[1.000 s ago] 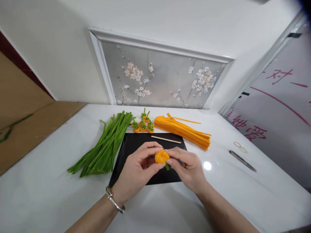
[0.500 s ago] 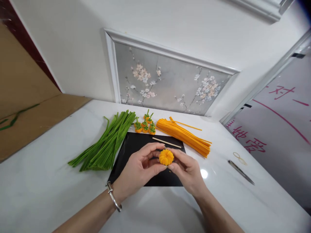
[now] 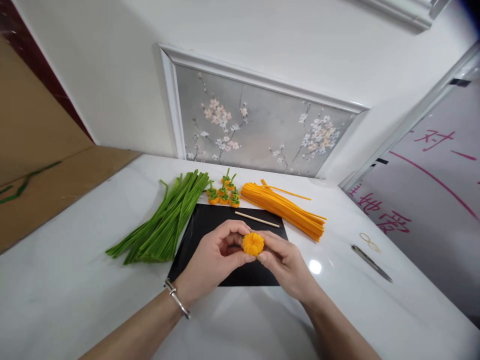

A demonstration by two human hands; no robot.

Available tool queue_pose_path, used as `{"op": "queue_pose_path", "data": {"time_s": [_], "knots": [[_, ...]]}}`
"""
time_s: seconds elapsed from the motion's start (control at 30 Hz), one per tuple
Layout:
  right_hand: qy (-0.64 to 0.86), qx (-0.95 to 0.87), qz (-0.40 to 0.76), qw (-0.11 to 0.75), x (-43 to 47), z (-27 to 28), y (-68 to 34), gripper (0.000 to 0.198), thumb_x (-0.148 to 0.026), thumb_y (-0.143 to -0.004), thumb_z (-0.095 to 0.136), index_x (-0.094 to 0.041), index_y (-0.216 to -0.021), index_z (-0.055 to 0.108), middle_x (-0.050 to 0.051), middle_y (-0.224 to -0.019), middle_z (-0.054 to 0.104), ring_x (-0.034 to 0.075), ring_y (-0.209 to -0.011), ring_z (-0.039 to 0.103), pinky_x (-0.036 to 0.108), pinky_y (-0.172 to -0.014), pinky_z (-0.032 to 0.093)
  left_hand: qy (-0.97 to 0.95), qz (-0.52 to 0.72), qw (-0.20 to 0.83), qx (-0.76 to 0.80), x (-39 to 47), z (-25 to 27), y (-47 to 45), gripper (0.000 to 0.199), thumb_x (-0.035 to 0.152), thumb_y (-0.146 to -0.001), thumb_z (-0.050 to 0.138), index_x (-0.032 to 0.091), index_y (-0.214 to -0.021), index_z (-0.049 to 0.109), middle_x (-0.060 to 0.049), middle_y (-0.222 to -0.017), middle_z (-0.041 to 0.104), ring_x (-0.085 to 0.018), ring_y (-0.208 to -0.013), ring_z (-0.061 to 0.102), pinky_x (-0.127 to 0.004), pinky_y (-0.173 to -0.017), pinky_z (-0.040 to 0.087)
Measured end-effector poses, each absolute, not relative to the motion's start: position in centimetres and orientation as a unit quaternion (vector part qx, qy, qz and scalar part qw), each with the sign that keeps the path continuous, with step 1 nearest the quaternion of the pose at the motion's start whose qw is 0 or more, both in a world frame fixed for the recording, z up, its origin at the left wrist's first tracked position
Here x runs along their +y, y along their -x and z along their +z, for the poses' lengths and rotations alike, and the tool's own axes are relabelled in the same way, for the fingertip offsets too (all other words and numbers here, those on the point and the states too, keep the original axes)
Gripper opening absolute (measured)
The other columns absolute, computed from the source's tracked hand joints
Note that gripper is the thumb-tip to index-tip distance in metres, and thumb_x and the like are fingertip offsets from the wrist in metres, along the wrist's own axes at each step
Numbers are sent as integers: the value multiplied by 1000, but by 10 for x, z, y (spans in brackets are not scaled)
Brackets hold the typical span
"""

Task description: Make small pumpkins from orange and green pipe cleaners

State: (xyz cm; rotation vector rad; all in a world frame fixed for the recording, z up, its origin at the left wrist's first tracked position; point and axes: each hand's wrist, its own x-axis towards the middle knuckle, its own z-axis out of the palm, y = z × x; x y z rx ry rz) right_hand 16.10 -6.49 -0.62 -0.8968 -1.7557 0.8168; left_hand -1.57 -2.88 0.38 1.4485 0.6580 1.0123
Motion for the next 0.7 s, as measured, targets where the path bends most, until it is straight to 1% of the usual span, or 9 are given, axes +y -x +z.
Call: {"op": "queue_pose_path", "data": {"time_s": [0.13,0.2,0.37,0.47,0.53,0.63,0.7], "knots": [[381,-680,376,501,-62,-10,-160,33,-31,-87,61,-23,-119,63,7,-108,65,19,-95,62,31,-83,53,-586,394,655,270,-27,7,19,50,11,-69,74,23,-114,56,-4,-99,66,-16,-86,64,-26,-74,54],[394,-671,371,506,-61,-13,-159,30,-28,-86,62,-24,-116,65,6,-105,65,18,-92,63,31,-82,54,-582,376,672,262,-26,8,20,54,11,-69,74,23,-118,55,-4,-96,67,-16,-84,65,-26,-74,54],[397,-654,353,539,-58,-19,-156,31,-23,-82,65,-26,-113,67,5,-100,66,16,-83,66,28,-73,57,-618,386,615,301,-22,5,21,34,16,-73,73,20,-107,66,-5,-105,67,-17,-93,64,-27,-83,53],[410,-638,319,568,-58,-17,-158,29,-21,-80,66,-25,-108,68,6,-100,67,16,-79,66,28,-68,58,-543,395,672,311,-18,2,22,26,21,-78,72,20,-103,67,-3,-99,68,-15,-90,65,-25,-82,54],[422,-634,271,588,-58,-13,-161,20,-20,-81,64,-23,-100,70,7,-97,68,16,-79,66,28,-66,57,-466,401,722,318,-16,1,24,23,22,-80,71,20,-101,66,-2,-96,69,-13,-86,67,-23,-81,56],[436,-652,187,592,-59,-8,-163,12,-19,-84,61,-22,-89,71,6,-89,70,18,-82,66,30,-70,56,-396,385,769,322,-14,1,25,20,23,-83,68,20,-103,63,-3,-94,70,-13,-84,69,-23,-80,57],[437,-669,152,581,-58,-8,-163,13,-19,-86,59,-23,-90,71,5,-87,71,18,-82,66,31,-74,55,-364,370,793,319,-15,1,23,23,24,-86,65,21,-108,61,-4,-96,71,-14,-85,70,-25,-80,57]]}}
